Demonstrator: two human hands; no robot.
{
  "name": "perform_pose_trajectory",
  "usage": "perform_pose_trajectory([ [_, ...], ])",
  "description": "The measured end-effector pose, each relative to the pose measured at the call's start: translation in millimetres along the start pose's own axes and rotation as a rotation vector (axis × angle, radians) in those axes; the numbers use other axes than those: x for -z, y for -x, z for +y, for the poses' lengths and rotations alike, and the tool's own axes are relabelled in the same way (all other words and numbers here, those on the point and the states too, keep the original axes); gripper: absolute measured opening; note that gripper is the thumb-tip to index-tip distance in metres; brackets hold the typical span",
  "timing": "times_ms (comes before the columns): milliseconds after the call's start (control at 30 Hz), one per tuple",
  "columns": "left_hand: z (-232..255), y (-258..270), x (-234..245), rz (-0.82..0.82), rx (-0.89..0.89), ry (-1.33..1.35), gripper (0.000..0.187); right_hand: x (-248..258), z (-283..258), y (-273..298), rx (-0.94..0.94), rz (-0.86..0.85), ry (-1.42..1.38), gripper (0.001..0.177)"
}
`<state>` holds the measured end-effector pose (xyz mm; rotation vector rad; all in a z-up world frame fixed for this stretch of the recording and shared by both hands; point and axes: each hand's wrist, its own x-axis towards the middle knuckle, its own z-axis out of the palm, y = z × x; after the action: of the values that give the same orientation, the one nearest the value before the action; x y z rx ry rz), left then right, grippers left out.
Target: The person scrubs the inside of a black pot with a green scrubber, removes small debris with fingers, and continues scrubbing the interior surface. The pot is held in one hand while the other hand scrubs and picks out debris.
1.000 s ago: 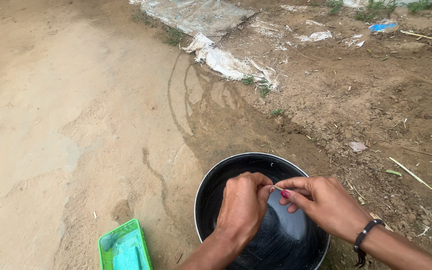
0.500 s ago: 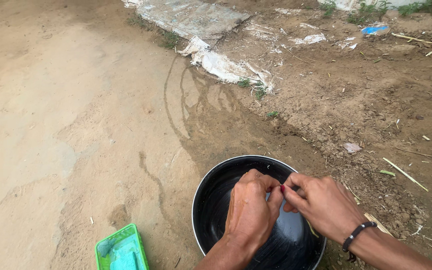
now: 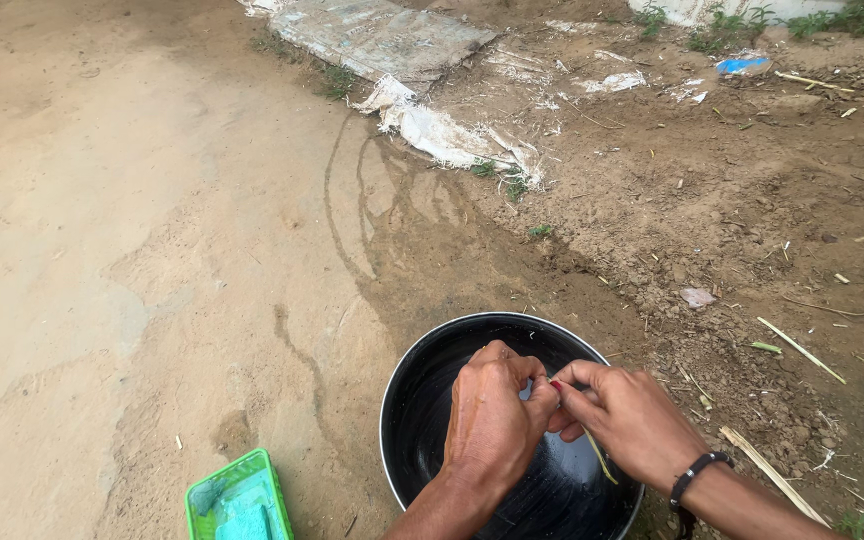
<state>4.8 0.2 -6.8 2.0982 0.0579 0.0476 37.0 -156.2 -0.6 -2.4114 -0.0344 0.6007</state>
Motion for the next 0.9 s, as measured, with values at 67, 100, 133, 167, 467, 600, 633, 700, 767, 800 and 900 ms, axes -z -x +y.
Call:
perform_pose_trajectory([
  [67, -3.1, 0.7, -2.1, 0.03, -0.059, -0.002, 0.016, -0.4, 1.2, -0.5, 0.014, 0.009, 0.012, 0.024],
  [100, -4.6, 0.7, -2.9, 0.044, -0.089, -0.004, 0.016, -0.6, 0.6, -0.6, -0.004, 0.005, 0.031, 0.024],
  [133, -6.2, 0.8, -3.7, 0.041, -0.093, 0.0, 0.016, -0.6, -0.3, -0.7, -0.021, 0.001, 0.05, 0.024],
  [167, -7.6, 0.6, -4.5, 0.038, -0.098, 0.003, 0.016, -0.6, -1.1, -0.2, -0.039, -0.002, 0.069, 0.025],
  [467, -15.4, 6.7, -4.2, 0.044, -0.078, 0.12, 0.019, -6.1, 11.6, -2.5, -0.076, -0.045, -0.05, 0.028],
  [600, -15.1, 7.4, -1.1, 0.051, -0.04, 0.088, 0.016, -1.6, 23.6, -7.8, 0.062, -0.106, -0.21, 0.028],
  [633, -14.5, 7.3, -1.4, 0.047, -0.027, 0.097, 0.015, -1.2, 25.0, -7.9, 0.057, -0.098, -0.213, 0.029],
  [700, -14.1, 8.4, -2.2, 0.041, 0.003, 0.112, 0.014, -1.6, 24.6, -6.7, 0.019, -0.069, -0.173, 0.028],
  [767, -13.8, 10.0, -3.1, 0.035, 0.031, 0.116, 0.014, -2.7, 20.5, -3.8, -0.049, -0.022, -0.091, 0.027],
  [800, -13.1, 10.4, -4.7, 0.031, 0.044, 0.12, 0.014, -2.2, 18.1, -2.4, -0.054, -0.015, -0.081, 0.026],
  [900, -11.9, 12.8, -8.9, 0.082, -0.026, 0.138, 0.014, -0.7, 10.7, 2.5, -0.058, -0.001, -0.094, 0.026],
])
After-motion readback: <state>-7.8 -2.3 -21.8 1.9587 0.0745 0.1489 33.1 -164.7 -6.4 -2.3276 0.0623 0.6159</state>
